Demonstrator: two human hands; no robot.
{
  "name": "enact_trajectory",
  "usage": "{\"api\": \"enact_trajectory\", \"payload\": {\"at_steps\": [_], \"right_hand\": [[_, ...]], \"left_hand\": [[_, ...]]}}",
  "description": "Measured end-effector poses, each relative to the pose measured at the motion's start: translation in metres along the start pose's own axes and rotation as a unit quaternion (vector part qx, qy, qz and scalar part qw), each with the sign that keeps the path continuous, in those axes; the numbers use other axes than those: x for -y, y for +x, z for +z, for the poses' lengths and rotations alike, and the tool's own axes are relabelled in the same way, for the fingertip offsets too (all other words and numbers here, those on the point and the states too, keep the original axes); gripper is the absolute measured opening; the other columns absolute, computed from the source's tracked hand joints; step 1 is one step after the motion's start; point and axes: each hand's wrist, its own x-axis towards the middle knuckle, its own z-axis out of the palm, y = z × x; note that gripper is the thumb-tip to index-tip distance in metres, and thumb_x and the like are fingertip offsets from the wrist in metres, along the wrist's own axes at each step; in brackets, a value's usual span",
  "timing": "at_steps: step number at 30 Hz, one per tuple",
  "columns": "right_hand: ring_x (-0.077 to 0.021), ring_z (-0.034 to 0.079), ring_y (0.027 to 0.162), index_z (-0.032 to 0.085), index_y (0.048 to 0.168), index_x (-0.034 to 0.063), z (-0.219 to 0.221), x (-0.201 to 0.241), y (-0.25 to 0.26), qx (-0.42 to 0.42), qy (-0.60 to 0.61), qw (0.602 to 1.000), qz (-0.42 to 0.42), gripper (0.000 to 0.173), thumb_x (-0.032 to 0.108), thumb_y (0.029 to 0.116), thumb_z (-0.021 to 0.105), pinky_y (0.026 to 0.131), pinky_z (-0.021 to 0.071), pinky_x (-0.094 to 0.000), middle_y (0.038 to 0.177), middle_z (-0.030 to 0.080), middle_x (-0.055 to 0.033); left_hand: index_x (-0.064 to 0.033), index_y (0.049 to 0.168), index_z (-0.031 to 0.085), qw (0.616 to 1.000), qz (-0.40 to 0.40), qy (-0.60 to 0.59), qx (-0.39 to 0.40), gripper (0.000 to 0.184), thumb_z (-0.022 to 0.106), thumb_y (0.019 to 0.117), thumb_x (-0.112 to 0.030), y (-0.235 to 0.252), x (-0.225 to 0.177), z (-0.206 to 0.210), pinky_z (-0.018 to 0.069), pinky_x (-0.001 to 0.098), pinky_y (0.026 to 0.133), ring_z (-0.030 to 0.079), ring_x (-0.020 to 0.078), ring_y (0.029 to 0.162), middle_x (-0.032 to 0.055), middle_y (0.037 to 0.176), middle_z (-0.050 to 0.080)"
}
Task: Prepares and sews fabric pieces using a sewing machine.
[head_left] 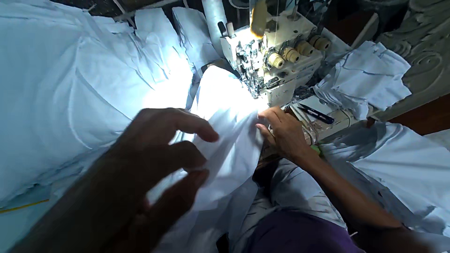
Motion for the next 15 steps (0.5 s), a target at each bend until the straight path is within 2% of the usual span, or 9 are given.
{"api": "enact_trajectory", "payload": {"at_steps": [2, 4, 7, 9, 11, 13, 14, 15], "right_hand": [[-0.0313, 0.067, 0.071, 0.069, 0.101, -0.0011, 0.002, 0.005, 0.004, 0.027, 0.005, 1.000, 0.011, 0.025, 0.022, 0.0998, 0.060, 0.058, 0.0520, -0.0451, 0.088, 0.066, -0.0158], [-0.0296, 0.066, 0.068, 0.068, 0.099, 0.0011, 0.005, 0.008, 0.003, 0.064, 0.010, 0.997, 0.033, 0.025, 0.024, 0.1013, 0.059, 0.055, 0.0522, -0.0448, 0.084, 0.065, -0.0131], [-0.0277, 0.064, 0.061, 0.064, 0.092, 0.0033, 0.004, 0.008, -0.003, 0.141, 0.071, 0.985, 0.069, 0.031, 0.031, 0.1034, 0.056, 0.051, 0.0491, -0.0455, 0.071, 0.059, -0.0098], [-0.0244, 0.061, 0.061, 0.063, 0.086, 0.0031, -0.004, 0.018, -0.004, 0.210, 0.183, 0.958, 0.065, 0.033, 0.029, 0.1042, 0.055, 0.054, 0.0495, -0.0442, 0.066, 0.057, -0.0078], [-0.0217, 0.064, 0.072, 0.067, 0.095, 0.0000, -0.028, 0.045, 0.000, 0.268, 0.307, 0.913, 0.028, 0.029, 0.023, 0.1058, 0.053, 0.066, 0.0534, -0.0406, 0.078, 0.063, -0.0096], [-0.0256, 0.069, 0.085, 0.069, 0.110, -0.0063, -0.061, 0.075, 0.006, 0.279, 0.403, 0.870, -0.059, 0.026, 0.012, 0.1045, 0.052, 0.078, 0.0558, -0.0408, 0.096, 0.070, -0.0170], [-0.0275, 0.071, 0.090, 0.069, 0.111, -0.0069, -0.075, 0.086, 0.008, 0.267, 0.426, 0.858, -0.104, 0.024, 0.008, 0.1031, 0.052, 0.082, 0.0560, -0.0419, 0.101, 0.071, -0.0187], [-0.0278, 0.071, 0.092, 0.069, 0.108, -0.0057, -0.086, 0.094, 0.010, 0.247, 0.437, 0.852, -0.144, 0.021, 0.005, 0.1014, 0.053, 0.081, 0.0560, -0.0419, 0.099, 0.072, -0.0181]], "left_hand": [[-0.0110, 0.093, 0.070, 0.999, -0.028, 0.018, 0.011, 0.024, 0.057, 0.0975, -0.030, 0.003, 0.003, -0.013, 0.0471, 0.0270, 0.094, 0.057, 0.0083, 0.113, -0.0006, 0.120, 0.065], [-0.0127, 0.095, 0.070, 0.999, -0.033, -0.041, 0.010, 0.019, 0.059, 0.0995, -0.028, 0.007, 0.016, -0.023, 0.0536, 0.0180, 0.083, 0.063, 0.0022, 0.098, -0.0058, 0.109, 0.066], [-0.0141, 0.092, 0.069, 0.982, -0.040, -0.180, 0.027, 0.019, 0.058, 0.1027, -0.026, 0.022, 0.029, -0.027, 0.0574, 0.0170, 0.071, 0.066, 0.0021, 0.080, -0.0081, 0.096, 0.068], [-0.0158, 0.098, 0.072, 0.958, -0.039, -0.277, 0.057, 0.019, 0.056, 0.1049, -0.025, 0.030, 0.039, -0.024, 0.0606, 0.0213, 0.067, 0.069, 0.0051, 0.076, -0.0075, 0.093, 0.071], [-0.0182, 0.102, 0.073, 0.939, -0.054, -0.333, 0.072, 0.021, 0.053, 0.1064, -0.026, 0.035, 0.037, -0.017, 0.0643, 0.0260, 0.069, 0.073, 0.0074, 0.079, -0.0072, 0.096, 0.074], [-0.0169, 0.101, 0.071, 0.927, -0.068, -0.360, 0.073, 0.023, 0.051, 0.1073, -0.026, 0.038, 0.027, -0.006, 0.0663, 0.0306, 0.071, 0.076, 0.0119, 0.082, -0.0041, 0.096, 0.075], [-0.0162, 0.101, 0.072, 0.928, -0.070, -0.357, 0.077, 0.023, 0.051, 0.1071, -0.025, 0.039, 0.020, 0.000, 0.0667, 0.0323, 0.072, 0.076, 0.0133, 0.083, -0.0030, 0.096, 0.075], [-0.0163, 0.100, 0.072, 0.938, -0.065, -0.330, 0.080, 0.022, 0.052, 0.1065, -0.023, 0.039, 0.014, 0.005, 0.0667, 0.0315, 0.072, 0.076, 0.0126, 0.083, -0.0034, 0.095, 0.075]]}}
